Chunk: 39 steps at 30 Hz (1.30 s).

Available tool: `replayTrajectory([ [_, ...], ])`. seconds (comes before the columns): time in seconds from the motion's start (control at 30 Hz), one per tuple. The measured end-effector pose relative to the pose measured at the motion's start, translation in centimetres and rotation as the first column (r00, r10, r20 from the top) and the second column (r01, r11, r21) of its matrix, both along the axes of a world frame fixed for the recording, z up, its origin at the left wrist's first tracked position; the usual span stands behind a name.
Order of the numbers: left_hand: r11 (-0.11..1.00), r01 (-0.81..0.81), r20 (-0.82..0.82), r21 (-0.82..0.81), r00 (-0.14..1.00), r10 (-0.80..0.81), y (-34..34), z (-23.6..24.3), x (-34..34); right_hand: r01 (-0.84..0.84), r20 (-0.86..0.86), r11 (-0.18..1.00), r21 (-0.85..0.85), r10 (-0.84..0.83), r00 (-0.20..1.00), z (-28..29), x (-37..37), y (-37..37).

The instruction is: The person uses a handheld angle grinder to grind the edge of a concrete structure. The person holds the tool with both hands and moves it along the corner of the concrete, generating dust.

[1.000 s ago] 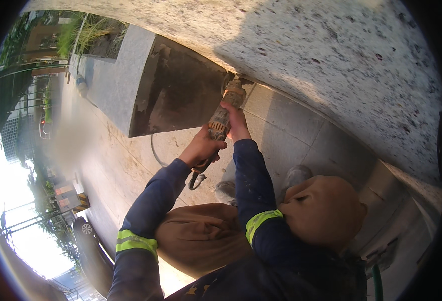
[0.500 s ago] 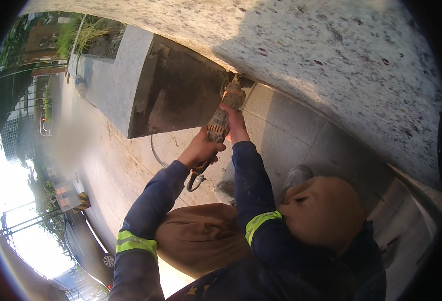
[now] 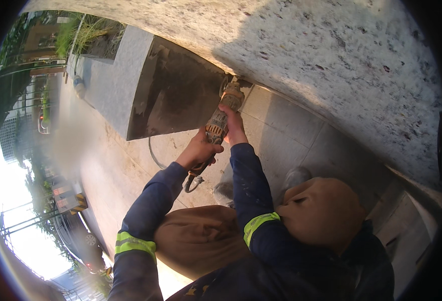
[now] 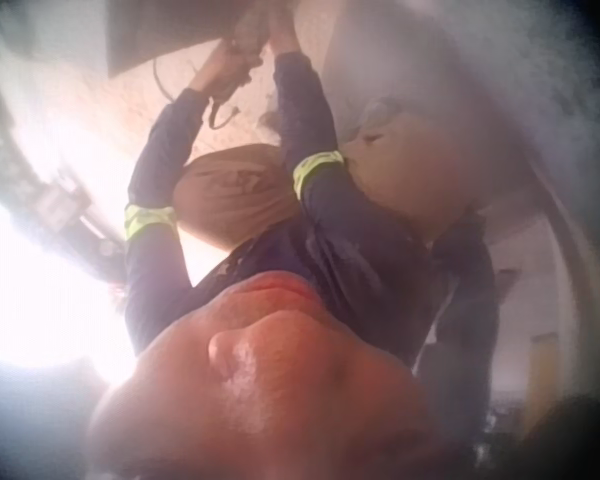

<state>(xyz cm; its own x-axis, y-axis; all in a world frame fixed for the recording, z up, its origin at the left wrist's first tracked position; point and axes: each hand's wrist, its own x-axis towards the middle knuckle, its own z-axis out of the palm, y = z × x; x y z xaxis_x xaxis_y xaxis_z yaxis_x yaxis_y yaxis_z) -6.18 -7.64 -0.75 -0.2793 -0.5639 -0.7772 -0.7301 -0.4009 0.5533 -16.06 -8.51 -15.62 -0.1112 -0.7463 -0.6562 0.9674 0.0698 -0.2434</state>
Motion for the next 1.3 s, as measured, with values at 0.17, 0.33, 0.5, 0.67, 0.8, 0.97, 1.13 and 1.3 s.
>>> replayTrajectory([
  [0.17, 1.0, -0.017, 0.0, -0.002, 1.0, 0.017, 0.2, 0.2, -0.1, 0.016, 0.015, 1.0, -0.011, -0.015, 1.0, 0.4, -0.2, 0.2],
  [0.33, 1.0, 0.0, 0.017, -0.015, 1.0, 0.0, 0.4, -0.7, 0.7, 0.009, -0.035, 0.999, 0.034, -0.008, 0.999, -0.3, 0.7, 0.3],
  [0.5, 0.994, 0.068, 0.04, -0.086, 0.997, -0.065, 1.6, -1.3, 2.3, 0.018, -0.059, 0.999, 0.045, -0.016, 0.998, -0.6, 1.8, 1.6],
  [0.67, 0.981, 0.095, 0.067, -0.17, 0.994, -0.085, 2.9, -2.3, 3.5, 0.003, -0.062, 1.0, -0.02, -0.004, 0.998, -0.7, 2.3, 2.5],
  [0.8, 0.981, 0.031, -0.007, -0.193, 0.999, -0.033, 3.3, -5.3, 4.9, -0.06, -0.135, 0.998, 0.03, 0.064, 0.989, -1.4, 2.5, 2.2],
  [0.97, 0.98, 0.023, -0.01, -0.198, 1.0, -0.025, 3.1, -6.8, 5.2, -0.038, -0.193, 0.998, 0.044, 0.046, 0.98, -2.5, 2.8, 1.8],
  [1.13, 0.977, 0.023, 0.006, -0.211, 1.0, -0.022, 2.9, -7.2, 5.3, -0.032, -0.189, 0.998, 0.045, 0.04, 0.981, -2.3, 2.8, 1.7],
  [1.3, 0.978, 0.049, 0.037, -0.205, 0.998, -0.042, 2.5, -7.0, 4.8, -0.032, -0.171, 0.998, 0.058, 0.042, 0.984, -3.2, 2.7, 1.4],
])
